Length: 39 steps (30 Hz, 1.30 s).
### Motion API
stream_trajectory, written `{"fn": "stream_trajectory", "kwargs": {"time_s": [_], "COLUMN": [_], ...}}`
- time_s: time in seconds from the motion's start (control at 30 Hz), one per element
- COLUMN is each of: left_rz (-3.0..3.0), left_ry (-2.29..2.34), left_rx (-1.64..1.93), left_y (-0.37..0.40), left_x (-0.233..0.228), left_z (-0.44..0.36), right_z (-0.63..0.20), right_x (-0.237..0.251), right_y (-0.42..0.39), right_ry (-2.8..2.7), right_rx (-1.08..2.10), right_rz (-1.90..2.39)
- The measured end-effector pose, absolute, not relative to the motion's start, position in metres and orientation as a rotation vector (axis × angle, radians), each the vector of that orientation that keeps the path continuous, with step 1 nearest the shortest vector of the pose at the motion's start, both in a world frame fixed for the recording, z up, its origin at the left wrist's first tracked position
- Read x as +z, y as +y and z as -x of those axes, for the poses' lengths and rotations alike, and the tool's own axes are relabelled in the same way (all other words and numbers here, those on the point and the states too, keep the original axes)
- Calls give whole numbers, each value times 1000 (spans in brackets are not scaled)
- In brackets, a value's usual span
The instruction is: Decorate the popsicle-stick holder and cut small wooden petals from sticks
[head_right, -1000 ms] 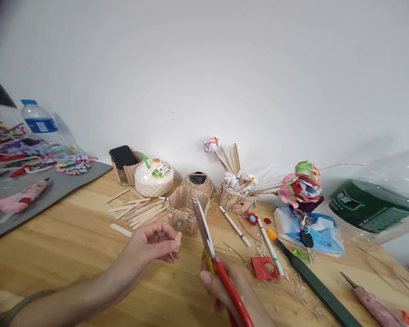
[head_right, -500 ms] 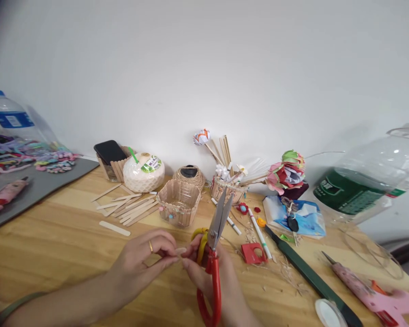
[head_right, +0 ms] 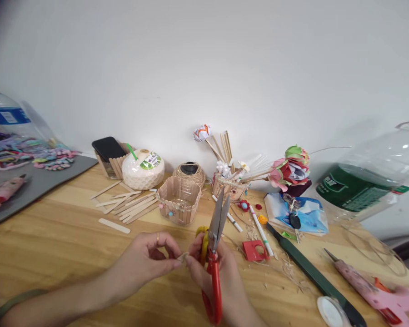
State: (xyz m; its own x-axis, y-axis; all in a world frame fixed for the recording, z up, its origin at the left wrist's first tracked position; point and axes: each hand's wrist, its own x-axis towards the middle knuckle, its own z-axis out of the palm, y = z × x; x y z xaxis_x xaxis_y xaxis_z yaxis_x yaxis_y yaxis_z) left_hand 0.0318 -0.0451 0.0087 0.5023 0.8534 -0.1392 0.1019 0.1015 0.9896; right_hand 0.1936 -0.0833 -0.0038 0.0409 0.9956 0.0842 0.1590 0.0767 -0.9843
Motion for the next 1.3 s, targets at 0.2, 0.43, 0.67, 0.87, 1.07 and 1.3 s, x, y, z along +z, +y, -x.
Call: {"fn": "stream_trajectory", "kwargs": {"time_s": [0.2,0.43,0.67,0.87,1.07,1.3], "left_rz": [-1225,-1126,-976,-859,-848,-818], "left_ry": [823,839,767,757,763,777], "left_rx": [661,841,813,813,769,880], "left_y": [-42,-40,-37,-35,-37,-34], "left_x": [6,5,1,0,-4,13], "left_z": [-33,-33,-35,-36,-37,-28], "right_z": [-194,-192,-185,-185,-183,-195], "right_x": [-3,-9,-15,-14,-10,-1], "right_y": [-81,-84,-85,-83,-83,-91], "right_ry": [-1284,-1300,-1256,-1255,-1236,-1288], "right_rx": [919,1027,1118,1102,1154,1278], "right_rz": [1297,1267,1247,1201,1237,1213]}}
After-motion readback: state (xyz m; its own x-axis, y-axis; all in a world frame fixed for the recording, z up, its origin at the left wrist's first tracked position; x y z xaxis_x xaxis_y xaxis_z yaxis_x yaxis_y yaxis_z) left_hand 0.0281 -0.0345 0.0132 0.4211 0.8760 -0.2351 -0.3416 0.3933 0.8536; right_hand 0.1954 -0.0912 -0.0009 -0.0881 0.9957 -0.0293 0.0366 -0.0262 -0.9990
